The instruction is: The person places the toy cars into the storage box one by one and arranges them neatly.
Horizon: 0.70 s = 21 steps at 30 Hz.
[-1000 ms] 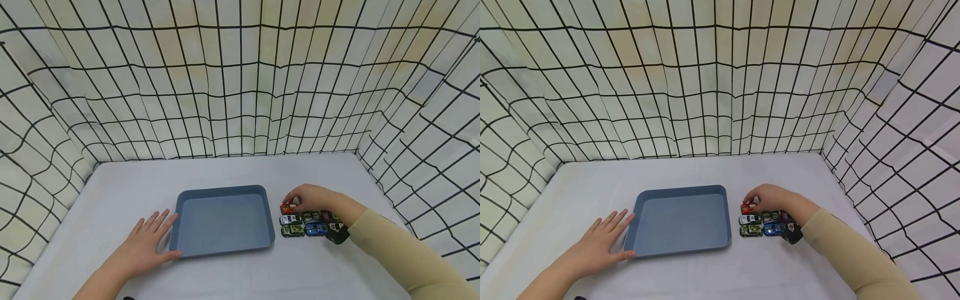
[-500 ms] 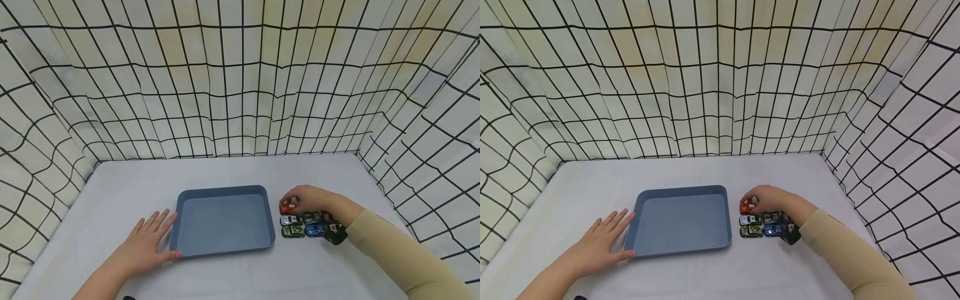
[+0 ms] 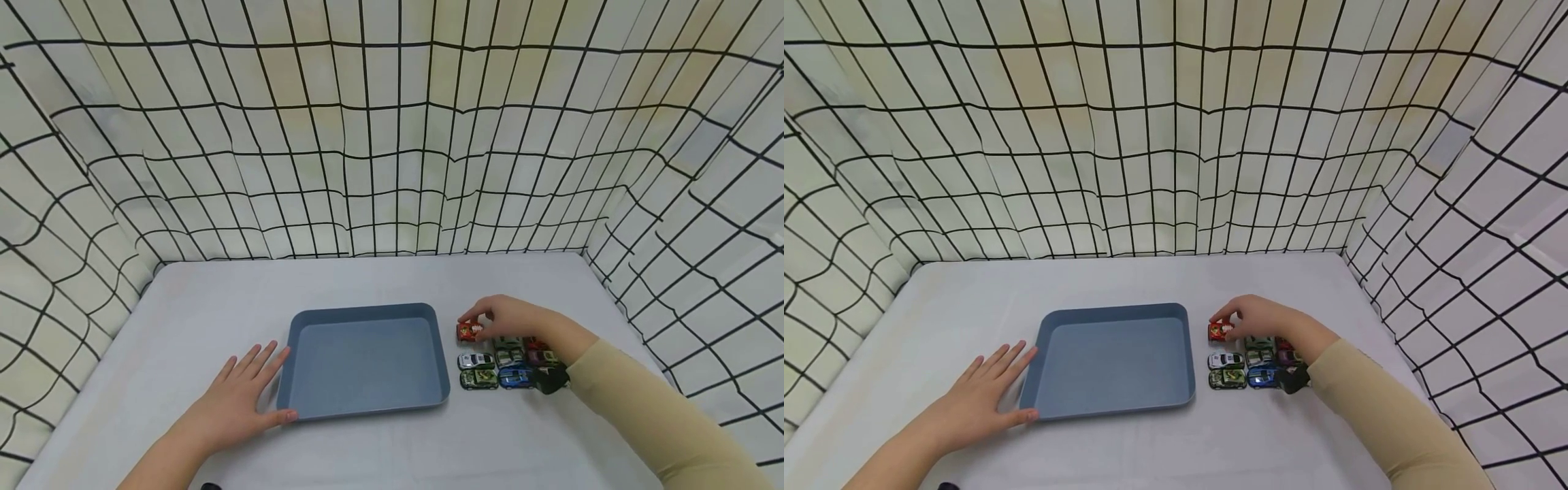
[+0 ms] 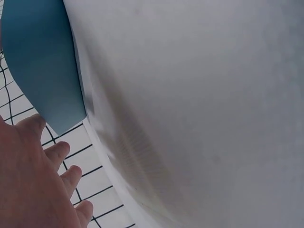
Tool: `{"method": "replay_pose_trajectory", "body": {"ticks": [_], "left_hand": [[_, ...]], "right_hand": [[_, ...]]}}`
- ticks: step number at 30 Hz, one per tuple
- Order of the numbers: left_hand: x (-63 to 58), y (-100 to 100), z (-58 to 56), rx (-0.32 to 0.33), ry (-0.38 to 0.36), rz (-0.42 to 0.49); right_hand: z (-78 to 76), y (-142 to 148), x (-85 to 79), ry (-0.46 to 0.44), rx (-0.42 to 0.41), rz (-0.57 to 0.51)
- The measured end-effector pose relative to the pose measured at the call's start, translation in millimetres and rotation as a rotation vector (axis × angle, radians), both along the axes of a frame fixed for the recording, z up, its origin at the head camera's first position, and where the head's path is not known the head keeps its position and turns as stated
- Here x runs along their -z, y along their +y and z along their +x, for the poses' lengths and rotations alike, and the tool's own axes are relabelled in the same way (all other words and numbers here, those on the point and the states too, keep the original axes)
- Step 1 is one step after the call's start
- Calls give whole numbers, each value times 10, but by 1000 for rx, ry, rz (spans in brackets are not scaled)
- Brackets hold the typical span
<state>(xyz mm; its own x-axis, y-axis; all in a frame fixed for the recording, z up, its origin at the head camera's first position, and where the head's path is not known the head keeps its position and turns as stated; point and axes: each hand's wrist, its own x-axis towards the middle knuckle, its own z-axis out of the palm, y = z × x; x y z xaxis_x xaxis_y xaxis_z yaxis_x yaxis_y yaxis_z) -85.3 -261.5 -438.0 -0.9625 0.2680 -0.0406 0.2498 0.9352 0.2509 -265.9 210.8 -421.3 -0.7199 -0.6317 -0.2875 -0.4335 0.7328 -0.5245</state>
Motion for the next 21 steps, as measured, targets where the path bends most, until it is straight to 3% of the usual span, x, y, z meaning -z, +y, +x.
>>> {"method": "replay_pose_trajectory", "body": {"ticks": [11, 21], "left_hand": [[14, -4, 1, -8, -8, 5], [5, -5, -5, -13, -17, -18]], "right_hand": [[-39, -108, -143, -74, 9, -55], [-80, -452, -269, -129, -83, -134]]}}
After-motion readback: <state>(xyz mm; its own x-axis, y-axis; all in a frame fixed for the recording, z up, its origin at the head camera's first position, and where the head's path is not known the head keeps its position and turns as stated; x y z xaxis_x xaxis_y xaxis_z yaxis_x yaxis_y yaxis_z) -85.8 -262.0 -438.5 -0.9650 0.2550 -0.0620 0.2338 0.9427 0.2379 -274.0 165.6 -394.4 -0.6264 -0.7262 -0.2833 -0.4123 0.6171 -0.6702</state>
